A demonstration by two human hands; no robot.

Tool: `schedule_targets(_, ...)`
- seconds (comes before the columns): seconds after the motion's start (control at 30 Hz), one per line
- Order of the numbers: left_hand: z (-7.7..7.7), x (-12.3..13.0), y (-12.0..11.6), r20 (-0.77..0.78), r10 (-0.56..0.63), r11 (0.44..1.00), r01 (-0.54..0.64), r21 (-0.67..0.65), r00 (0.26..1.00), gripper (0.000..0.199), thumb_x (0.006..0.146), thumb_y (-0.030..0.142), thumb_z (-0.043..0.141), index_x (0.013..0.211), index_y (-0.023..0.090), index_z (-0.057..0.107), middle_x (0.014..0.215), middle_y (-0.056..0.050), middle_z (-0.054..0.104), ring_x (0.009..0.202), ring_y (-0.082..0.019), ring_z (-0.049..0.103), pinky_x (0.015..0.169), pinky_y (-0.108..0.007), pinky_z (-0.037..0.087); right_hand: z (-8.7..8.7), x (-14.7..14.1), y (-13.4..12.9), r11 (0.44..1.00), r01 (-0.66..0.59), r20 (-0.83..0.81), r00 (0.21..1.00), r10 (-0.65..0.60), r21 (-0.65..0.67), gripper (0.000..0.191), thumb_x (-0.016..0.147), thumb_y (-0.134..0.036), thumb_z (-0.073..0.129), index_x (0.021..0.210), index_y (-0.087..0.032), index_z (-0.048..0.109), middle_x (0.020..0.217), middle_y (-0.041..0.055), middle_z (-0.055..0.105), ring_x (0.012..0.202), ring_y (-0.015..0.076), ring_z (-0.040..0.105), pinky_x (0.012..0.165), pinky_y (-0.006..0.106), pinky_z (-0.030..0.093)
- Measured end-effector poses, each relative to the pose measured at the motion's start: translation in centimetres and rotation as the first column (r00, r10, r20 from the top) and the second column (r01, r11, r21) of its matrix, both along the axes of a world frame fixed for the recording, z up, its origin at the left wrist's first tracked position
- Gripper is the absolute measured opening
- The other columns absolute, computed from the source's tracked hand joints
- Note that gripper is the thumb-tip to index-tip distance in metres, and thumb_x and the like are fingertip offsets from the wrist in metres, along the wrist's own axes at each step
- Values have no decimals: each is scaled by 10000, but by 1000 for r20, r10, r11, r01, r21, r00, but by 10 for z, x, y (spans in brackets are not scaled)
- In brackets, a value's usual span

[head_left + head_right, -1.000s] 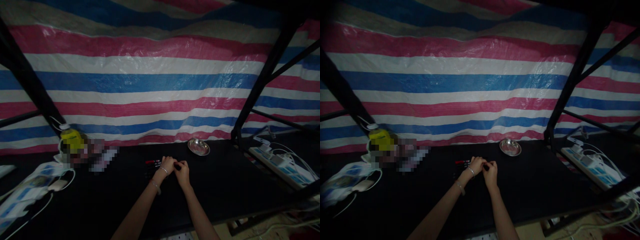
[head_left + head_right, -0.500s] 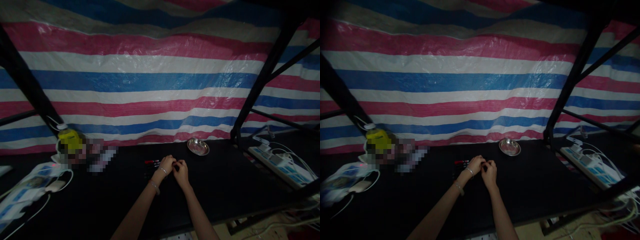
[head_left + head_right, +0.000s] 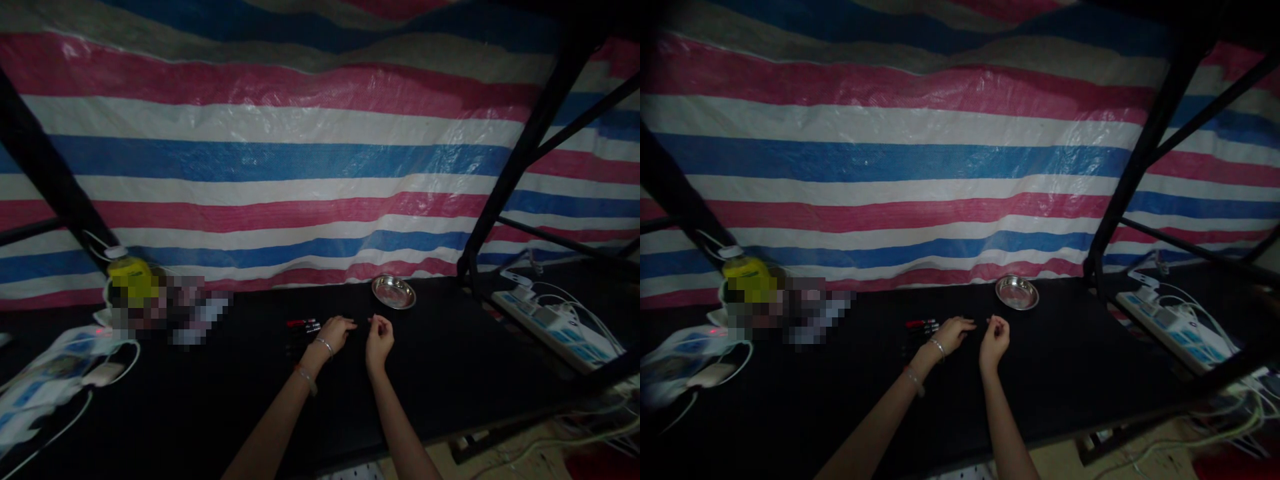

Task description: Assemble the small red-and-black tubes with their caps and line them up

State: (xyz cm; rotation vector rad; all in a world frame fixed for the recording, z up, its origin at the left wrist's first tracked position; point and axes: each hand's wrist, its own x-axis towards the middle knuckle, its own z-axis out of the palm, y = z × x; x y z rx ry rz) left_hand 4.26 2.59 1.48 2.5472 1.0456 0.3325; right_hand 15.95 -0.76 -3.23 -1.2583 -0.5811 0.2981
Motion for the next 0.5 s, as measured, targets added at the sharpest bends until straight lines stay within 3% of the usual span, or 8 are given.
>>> schedule_targets(0.23,-4,4,-5,-11,0,1000,0,28,1000,326,810,63,433,994,212,658,1030,-50,671,1005,-166,586,901,-309,434,-2,0,2,1000,-21,-22,1000,20,-19,314,718,-437,567,806,-136,567,696,56,620,655,167,589,630,284,453)
schedule_targets(0.4,-1,1,-14,-7,49,995,-49,88,999,352,836,78,407,1115,201,585,1060,-79,645,1005,-183,575,890,-320,433,-1,-4,4,972,-233,-61,970,234,15,351,658,-427,625,813,-113,636,759,90,666,691,185,611,666,314,481)
schedule_targets(0.5,-2,0,-17,-28,78,989,-74,131,997,380,839,67,389,1171,179,535,1080,-103,620,1039,-201,549,910,-346,413,-1,-4,5,961,-276,-110,954,278,28,370,630,-429,650,820,-111,657,761,97,681,696,204,633,670,332,497)
